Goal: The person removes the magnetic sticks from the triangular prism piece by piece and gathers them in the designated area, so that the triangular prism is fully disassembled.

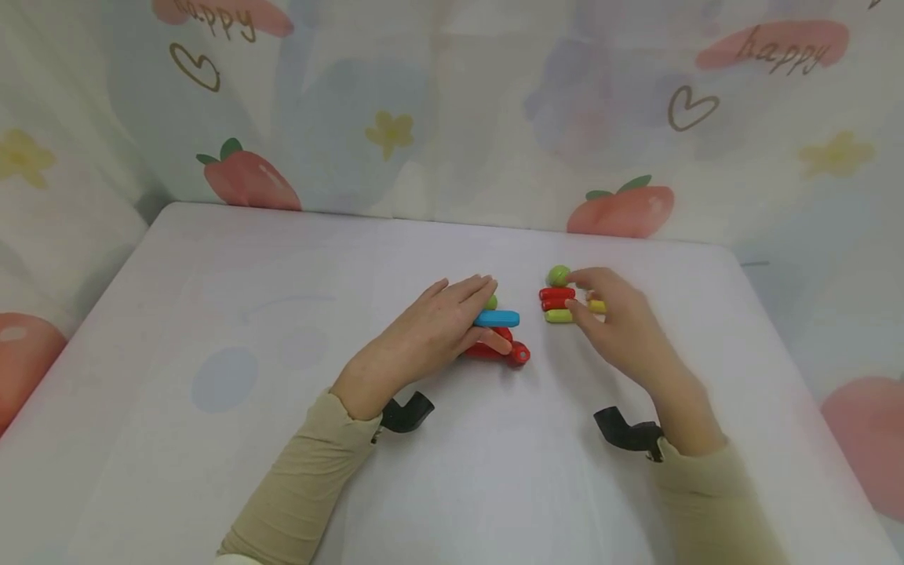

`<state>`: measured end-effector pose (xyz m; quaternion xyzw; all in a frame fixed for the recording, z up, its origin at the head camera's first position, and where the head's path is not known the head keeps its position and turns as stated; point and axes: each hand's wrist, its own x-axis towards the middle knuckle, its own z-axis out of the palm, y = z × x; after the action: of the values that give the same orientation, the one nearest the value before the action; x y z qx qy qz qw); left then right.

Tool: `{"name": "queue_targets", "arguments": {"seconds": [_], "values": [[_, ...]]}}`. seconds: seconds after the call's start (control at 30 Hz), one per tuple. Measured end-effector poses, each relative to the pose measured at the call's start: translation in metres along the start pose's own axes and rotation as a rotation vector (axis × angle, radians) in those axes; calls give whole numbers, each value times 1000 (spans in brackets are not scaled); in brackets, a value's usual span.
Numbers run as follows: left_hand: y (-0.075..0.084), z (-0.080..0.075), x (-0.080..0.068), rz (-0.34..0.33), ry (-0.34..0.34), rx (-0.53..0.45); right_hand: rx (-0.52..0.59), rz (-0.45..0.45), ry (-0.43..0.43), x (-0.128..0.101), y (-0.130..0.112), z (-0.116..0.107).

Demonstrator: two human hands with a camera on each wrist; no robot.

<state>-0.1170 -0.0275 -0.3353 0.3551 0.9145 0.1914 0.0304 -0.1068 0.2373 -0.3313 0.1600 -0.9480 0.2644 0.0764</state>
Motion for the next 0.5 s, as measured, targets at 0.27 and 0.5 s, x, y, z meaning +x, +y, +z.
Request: {"name": "queue_targets", "arguments": {"seconds": [0.27, 0.5], "values": [[-1, -1, -1, -10, 5, -6, 147, -107, -199, -21, -17, 14], [0, -1, -1, -16, -8, -2, 266, -160, -318, -23, -24, 16]]}}
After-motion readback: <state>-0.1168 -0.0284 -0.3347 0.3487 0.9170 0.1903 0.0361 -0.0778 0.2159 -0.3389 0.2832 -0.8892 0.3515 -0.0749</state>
